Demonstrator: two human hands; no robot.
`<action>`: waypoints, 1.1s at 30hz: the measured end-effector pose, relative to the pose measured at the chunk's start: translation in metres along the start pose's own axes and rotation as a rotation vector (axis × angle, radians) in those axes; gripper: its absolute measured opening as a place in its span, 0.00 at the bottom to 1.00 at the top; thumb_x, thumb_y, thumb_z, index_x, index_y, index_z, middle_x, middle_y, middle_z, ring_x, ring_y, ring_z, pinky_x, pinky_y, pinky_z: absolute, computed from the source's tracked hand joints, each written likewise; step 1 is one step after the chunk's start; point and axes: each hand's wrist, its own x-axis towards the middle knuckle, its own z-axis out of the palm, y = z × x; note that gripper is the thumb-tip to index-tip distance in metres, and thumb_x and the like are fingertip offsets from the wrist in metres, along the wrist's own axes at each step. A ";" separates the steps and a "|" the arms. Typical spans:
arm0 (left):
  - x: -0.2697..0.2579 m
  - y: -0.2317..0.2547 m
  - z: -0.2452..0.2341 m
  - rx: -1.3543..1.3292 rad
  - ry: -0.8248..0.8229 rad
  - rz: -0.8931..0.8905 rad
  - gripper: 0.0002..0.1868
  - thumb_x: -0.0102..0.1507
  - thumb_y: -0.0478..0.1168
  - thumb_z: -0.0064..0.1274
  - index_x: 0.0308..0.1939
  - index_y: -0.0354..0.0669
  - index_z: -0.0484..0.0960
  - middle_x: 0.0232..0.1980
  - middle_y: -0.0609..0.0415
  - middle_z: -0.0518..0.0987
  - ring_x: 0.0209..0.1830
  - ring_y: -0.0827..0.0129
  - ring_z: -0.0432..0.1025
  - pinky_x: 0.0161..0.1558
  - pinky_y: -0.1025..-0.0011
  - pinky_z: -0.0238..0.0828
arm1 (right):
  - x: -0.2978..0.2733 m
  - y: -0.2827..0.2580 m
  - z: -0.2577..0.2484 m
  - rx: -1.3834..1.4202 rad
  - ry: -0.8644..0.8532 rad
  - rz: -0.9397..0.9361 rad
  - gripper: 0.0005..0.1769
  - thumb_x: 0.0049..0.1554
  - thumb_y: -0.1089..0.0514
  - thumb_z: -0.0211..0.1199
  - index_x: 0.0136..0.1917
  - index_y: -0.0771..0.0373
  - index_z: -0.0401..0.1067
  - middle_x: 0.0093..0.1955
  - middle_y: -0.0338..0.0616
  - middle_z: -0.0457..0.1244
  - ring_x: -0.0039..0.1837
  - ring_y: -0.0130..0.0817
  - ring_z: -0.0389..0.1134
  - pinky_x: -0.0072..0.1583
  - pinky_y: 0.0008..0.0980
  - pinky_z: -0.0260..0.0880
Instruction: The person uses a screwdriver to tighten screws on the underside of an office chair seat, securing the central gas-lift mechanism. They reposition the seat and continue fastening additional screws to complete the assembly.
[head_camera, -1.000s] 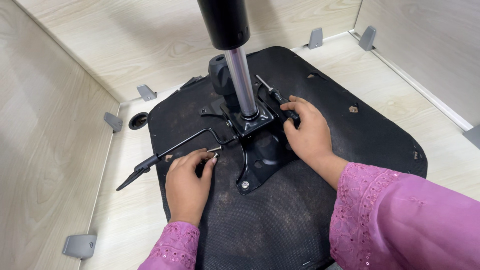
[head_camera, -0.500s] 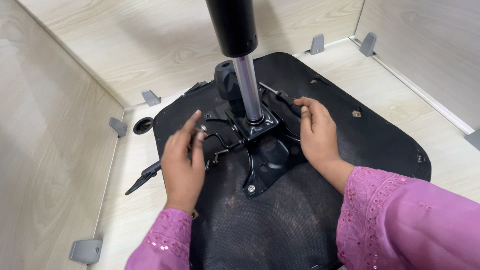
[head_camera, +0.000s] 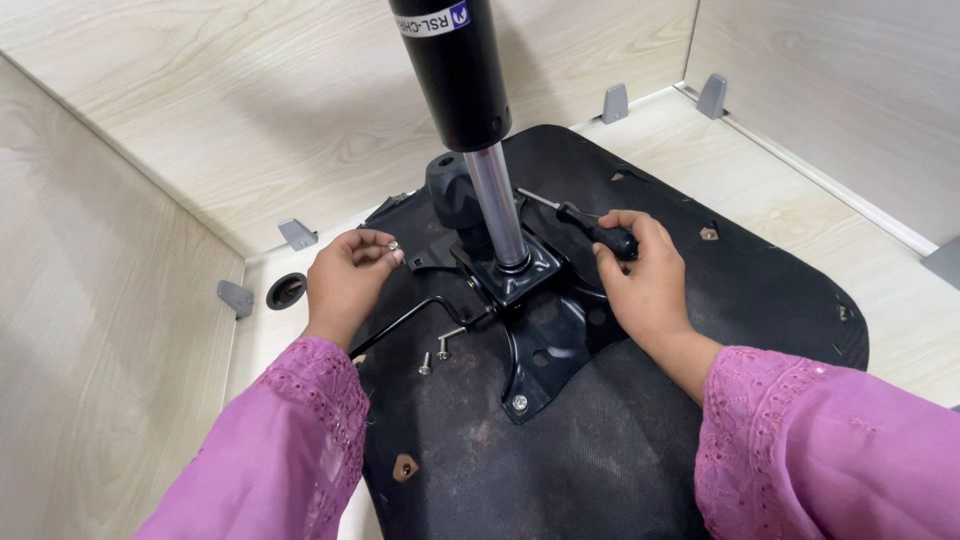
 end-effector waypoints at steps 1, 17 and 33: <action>0.003 -0.001 0.003 0.010 0.000 -0.004 0.13 0.58 0.40 0.65 0.46 0.45 0.86 0.42 0.59 0.88 0.43 0.76 0.81 0.49 0.76 0.73 | 0.000 0.000 0.000 0.011 -0.005 0.010 0.13 0.57 0.64 0.66 0.56 0.64 0.71 0.59 0.48 0.66 0.51 0.34 0.73 0.47 0.29 0.75; 0.018 0.006 0.042 0.190 0.007 -0.066 0.10 0.60 0.34 0.60 0.45 0.48 0.87 0.45 0.58 0.87 0.47 0.69 0.81 0.51 0.70 0.74 | 0.009 0.012 -0.003 0.035 -0.088 0.046 0.11 0.61 0.63 0.60 0.58 0.62 0.69 0.62 0.46 0.60 0.47 0.31 0.65 0.45 0.28 0.69; 0.034 -0.007 0.041 0.185 -0.084 -0.070 0.06 0.62 0.39 0.61 0.42 0.46 0.83 0.46 0.60 0.88 0.49 0.72 0.81 0.52 0.72 0.74 | 0.010 0.011 -0.002 0.041 -0.074 0.038 0.10 0.60 0.63 0.60 0.56 0.62 0.70 0.64 0.45 0.60 0.54 0.31 0.68 0.49 0.28 0.71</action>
